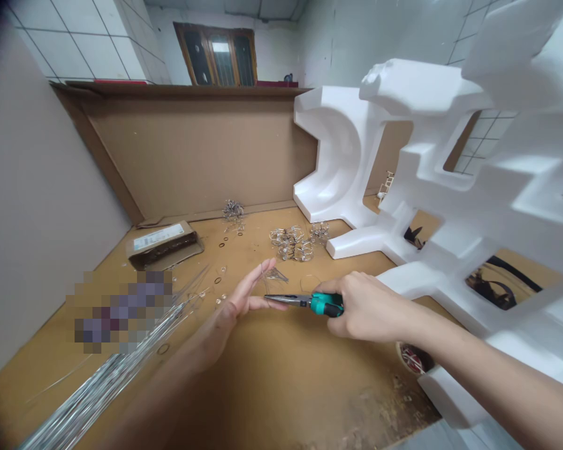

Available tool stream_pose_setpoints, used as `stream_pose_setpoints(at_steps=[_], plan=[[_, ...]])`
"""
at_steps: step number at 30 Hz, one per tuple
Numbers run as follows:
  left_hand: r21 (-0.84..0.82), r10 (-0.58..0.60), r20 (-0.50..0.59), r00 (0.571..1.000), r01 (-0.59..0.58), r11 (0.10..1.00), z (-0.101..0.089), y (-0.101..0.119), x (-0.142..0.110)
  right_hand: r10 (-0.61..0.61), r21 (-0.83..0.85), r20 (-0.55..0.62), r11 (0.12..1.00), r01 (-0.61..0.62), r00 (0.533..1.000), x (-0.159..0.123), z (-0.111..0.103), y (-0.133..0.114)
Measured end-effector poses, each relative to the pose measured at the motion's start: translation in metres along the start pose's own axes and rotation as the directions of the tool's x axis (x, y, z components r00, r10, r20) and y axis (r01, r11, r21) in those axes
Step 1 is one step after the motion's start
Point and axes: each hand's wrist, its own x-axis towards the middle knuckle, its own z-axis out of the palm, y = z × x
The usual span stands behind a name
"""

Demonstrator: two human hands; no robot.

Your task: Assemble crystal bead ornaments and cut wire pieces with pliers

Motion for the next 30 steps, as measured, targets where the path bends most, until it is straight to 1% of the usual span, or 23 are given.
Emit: stream_pose_setpoints(at_steps=[5,7,9,11,14,17,22,26,30], plan=[[-0.008,-0.017,-0.057,0.998,0.017,1.000,0.004,-0.002,0.001,0.045,0.017,0.014,0.999,-0.045,0.999,0.002,0.002,0.000],[-0.009,-0.024,-0.096,0.995,0.023,1.000,0.006,-0.003,0.003,0.063,-0.013,-0.009,0.998,-0.063,0.998,0.002,0.003,-0.001],[-0.008,-0.028,-0.136,0.990,0.028,1.000,0.008,-0.004,0.004,0.055,-0.092,-0.074,0.994,-0.062,0.996,0.002,0.005,-0.003],[-0.010,-0.012,-0.165,0.986,0.010,1.000,0.010,-0.003,0.005,0.028,-0.209,-0.174,0.976,-0.064,0.984,0.001,0.007,-0.006],[0.003,0.062,-0.192,0.979,-0.063,0.998,0.015,0.000,0.002,-0.006,-0.372,-0.305,0.921,-0.113,0.952,-0.001,0.011,-0.012],[0.032,0.131,-0.213,0.968,-0.127,0.991,0.022,0.002,-0.003,-0.024,-0.459,-0.366,0.874,-0.159,0.930,-0.004,0.014,-0.017],[0.024,0.161,-0.209,0.965,-0.159,0.987,0.029,0.004,-0.005,-0.051,-0.503,-0.392,0.847,-0.168,0.919,-0.005,0.015,-0.023],[0.035,0.192,-0.209,0.959,-0.189,0.981,0.029,0.005,-0.004,-0.047,-0.515,-0.398,0.838,-0.181,0.916,-0.004,0.016,-0.025],[0.047,0.210,-0.184,0.960,-0.205,0.978,0.028,0.005,-0.004,-0.030,-0.513,-0.392,0.837,-0.191,0.920,-0.003,0.016,-0.025]])
